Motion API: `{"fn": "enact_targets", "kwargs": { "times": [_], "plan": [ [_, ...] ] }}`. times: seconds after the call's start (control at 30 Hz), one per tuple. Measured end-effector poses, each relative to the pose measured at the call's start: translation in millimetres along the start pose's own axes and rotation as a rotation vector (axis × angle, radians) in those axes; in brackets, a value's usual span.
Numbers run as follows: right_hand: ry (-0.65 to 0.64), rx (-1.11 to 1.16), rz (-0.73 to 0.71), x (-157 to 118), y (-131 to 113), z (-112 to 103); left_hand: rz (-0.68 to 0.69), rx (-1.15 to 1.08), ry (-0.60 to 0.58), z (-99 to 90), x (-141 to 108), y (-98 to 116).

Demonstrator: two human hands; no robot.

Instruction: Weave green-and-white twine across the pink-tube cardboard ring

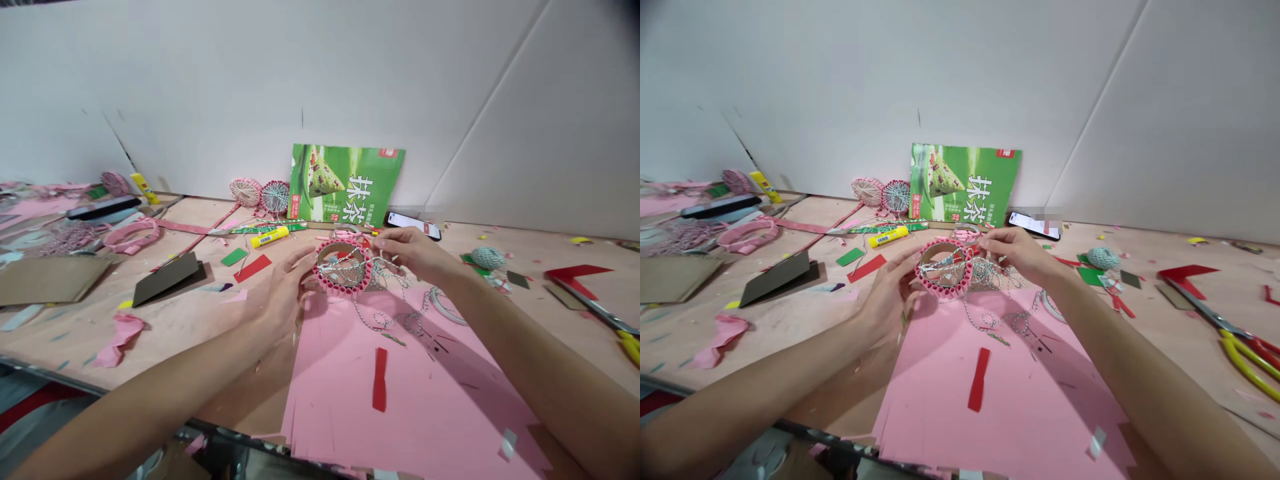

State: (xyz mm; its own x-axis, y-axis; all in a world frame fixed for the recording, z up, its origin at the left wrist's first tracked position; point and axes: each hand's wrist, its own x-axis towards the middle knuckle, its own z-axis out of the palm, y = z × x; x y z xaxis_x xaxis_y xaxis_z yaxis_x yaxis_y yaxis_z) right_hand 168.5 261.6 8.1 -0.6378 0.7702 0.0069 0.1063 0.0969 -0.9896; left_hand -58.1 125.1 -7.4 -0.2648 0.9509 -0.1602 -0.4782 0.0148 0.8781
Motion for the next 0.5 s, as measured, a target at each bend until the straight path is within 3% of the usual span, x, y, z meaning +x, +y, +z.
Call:
{"fn": "enact_targets", "kwargs": {
  "times": [0.1, 0.23, 0.5],
  "plan": [
    [-0.006, -0.011, 0.026, 6, 11, 7, 0.033, -0.005, -0.052, 1.5, 0, 0],
    [-0.131, -0.050, 0.046, 4, 23, 25, 0.090, -0.003, -0.168, 4.8, -4, 0],
    [-0.207, -0.124, -0.005, 0, 55, 48, 0.052, -0.024, -0.232, 8.5, -13, 0]
  ]
}}
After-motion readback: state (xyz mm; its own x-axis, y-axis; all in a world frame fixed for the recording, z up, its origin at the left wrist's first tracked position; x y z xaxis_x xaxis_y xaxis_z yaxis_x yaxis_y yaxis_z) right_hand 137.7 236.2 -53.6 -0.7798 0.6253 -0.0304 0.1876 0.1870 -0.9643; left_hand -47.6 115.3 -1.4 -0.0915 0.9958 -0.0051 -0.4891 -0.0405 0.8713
